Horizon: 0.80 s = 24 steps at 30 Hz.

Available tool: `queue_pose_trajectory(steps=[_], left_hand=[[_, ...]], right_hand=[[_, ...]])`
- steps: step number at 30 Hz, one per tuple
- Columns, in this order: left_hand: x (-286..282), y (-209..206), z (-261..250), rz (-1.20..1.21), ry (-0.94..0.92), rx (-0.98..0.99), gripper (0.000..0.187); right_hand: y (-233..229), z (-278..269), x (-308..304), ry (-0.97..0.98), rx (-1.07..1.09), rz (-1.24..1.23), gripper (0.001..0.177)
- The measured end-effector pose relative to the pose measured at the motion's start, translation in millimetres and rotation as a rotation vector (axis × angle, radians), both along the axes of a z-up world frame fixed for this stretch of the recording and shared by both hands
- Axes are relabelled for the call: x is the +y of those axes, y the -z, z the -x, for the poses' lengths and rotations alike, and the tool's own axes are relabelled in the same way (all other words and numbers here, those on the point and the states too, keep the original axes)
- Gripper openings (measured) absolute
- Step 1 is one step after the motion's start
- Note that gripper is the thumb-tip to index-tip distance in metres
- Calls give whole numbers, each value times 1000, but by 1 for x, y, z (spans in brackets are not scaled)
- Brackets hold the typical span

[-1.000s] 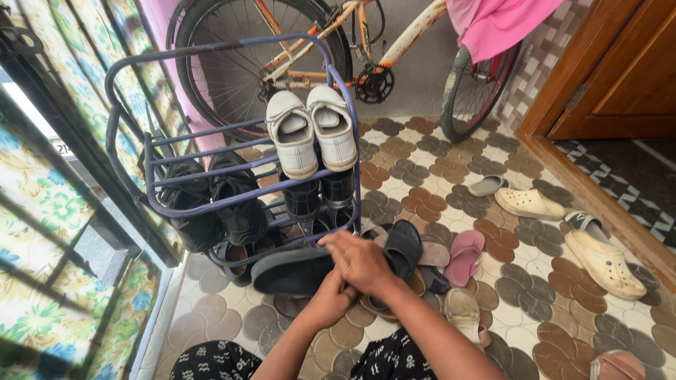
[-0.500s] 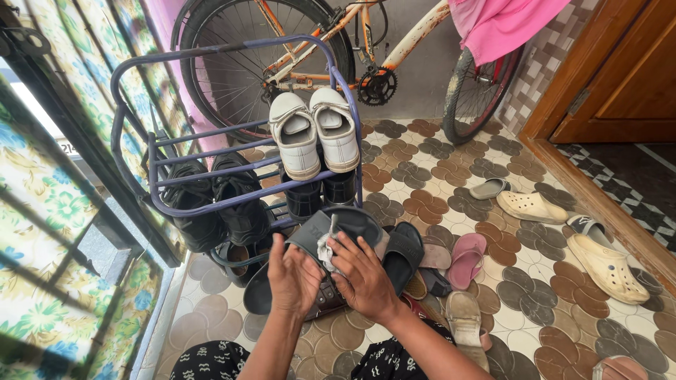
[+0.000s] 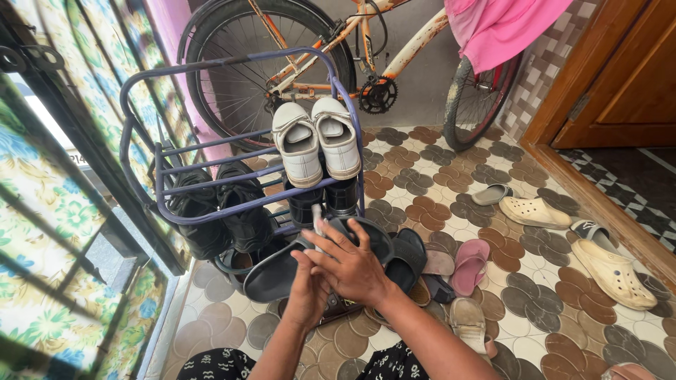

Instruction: The person sits on the floor and wipes a blue shoe with a white cloth, then places it on a shoe rack. They proceed to wipe a black slide sandal with the same cloth and place it on the rack as well.

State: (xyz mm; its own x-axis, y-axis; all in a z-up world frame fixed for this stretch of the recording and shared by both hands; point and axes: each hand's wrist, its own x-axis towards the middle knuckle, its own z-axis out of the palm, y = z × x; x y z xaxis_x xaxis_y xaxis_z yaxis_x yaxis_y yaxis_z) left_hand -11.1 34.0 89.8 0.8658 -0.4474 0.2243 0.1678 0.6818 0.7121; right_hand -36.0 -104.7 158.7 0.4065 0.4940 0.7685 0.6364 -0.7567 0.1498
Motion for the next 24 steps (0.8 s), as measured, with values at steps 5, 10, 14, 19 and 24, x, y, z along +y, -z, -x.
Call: queue_pose_trajectory(steps=[5,10,14,19,24], left_hand=[[-4,15,3,115,38,43,65],[-6,28,-8,-426,-6,-260,69],[-14,30,-15,-515,-63,-195,73],[2,-35,-8,113,-63,83,66],[2,-50,-5,432,-11,267,47]], right_hand=[[16,-12,-10,-85,-82,-184,25],[0,-12,-11,-113,-84,-245,32],[-17,-4,1,178,-19,-300,33],[5,8,4,140,-100,-119,43],[19,2,-4,109,-234,-55,41]])
